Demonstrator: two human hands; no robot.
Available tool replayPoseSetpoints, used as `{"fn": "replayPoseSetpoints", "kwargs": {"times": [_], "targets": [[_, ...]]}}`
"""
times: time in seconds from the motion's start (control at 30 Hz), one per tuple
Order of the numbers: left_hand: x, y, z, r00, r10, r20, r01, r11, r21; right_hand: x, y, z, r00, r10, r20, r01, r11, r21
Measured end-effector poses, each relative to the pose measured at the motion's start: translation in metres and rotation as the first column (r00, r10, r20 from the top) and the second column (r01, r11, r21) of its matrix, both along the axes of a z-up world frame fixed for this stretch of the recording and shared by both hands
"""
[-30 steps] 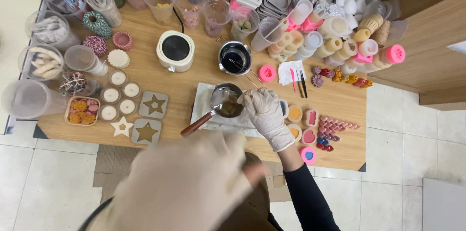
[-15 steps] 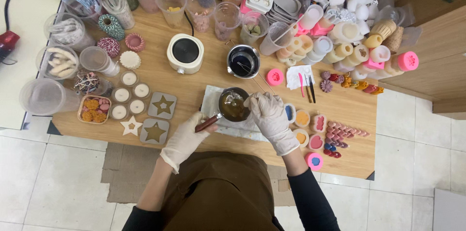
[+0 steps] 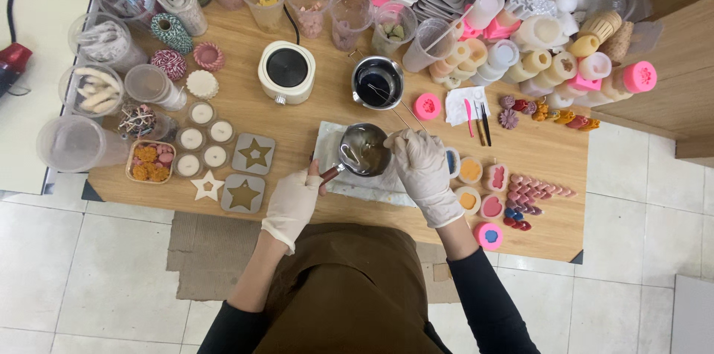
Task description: The person stirs a melted wax mixture in a small metal pot with a wooden stick and kemudian removes a finished candle from a silicone flower mold by hand.
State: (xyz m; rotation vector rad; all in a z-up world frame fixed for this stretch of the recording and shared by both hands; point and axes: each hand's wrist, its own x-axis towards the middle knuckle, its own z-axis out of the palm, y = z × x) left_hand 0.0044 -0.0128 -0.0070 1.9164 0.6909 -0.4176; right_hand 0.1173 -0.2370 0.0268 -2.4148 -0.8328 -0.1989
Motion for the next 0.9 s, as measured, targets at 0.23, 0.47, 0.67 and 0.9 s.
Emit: {"fn": "replayPoseSetpoints", "kwargs": {"times": [0.23,0.47,0.67,0.9], "targets": [[0.001,0.001,0.003,0.999,-0.024,-0.038,0.025,1.0,0.014,0.002,0.004,-0.002,0.993,-0.031,0.112,0.039,0.997,-0.068],[0.003,0.001,0.003,0.998,-0.029,-0.062,0.031,0.999,0.033,0.002,0.008,0.003,0.999,0.01,0.035,-0.007,0.997,-0.076],[0.004,0.001,0.01,0.996,-0.043,-0.073,0.045,0.999,0.028,0.003,0.005,0.01,0.987,0.04,0.158,-0.021,0.992,-0.123],[0.004,0.001,0.008,0.997,-0.016,-0.073,0.016,1.0,-0.006,0.001,-0.001,0.008,0.998,-0.002,0.061,0.003,1.0,-0.018]]}}
